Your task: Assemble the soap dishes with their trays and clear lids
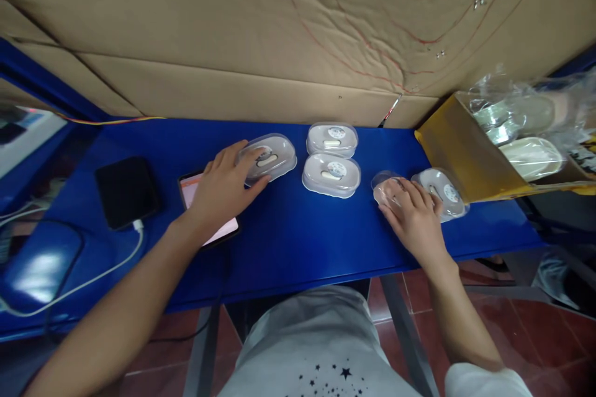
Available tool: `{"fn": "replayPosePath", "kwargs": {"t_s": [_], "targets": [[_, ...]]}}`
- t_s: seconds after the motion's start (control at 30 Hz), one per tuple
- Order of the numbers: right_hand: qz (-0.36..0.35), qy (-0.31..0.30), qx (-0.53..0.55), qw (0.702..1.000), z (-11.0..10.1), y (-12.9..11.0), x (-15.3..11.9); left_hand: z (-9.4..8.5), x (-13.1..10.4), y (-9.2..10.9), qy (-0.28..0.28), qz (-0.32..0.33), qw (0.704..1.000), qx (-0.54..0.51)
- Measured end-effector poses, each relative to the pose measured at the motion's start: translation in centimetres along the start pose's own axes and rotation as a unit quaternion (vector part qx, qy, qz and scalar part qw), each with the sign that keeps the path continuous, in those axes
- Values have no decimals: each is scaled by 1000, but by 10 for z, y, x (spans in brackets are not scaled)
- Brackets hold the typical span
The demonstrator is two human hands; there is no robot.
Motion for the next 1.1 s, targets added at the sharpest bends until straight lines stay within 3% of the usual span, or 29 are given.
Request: {"fn": "replayPosePath", "kwargs": {"t_s": [0.13,0.33,0.5,0.6,0.67,0.77,0.87,0.97,1.1], "targets": [[12,34,7,999,5,3,-7,-2,-2,2,-3,3,1000,5],[-47,32,44,997,12,-4,7,2,-2,3,3,8,1000,7],[-100,35,73,992,1,-19,-19,-5,-4,12,60,23,998,-2],[-127,30,98,987,-8,-29,-37,-18,-14,32,108,115,985,-65],[-168,13,119,978,-9,-42,-38,-24,-24,49,86,218,961,-148],[-251,-2,154,956,-1,-68,-19,-24,-39,70,-38,306,918,-248],[-327,-27,177,928,14,-93,14,-15,-44,74,-124,312,901,-274],[-376,-74,183,905,26,-103,47,-7,-38,62,-114,296,913,-259],[-419,-93,208,879,28,-90,69,-3,-31,47,-102,257,933,-229]]}}
Point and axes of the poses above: each hand's wrist, its own x-axis towards the middle knuckle, its own z-axis out of the palm, y = z × x, the point moved 2 cm from there along x, towards the middle knuckle, and after that the axes turned 5 degrees about x, right-handed, at the moved point
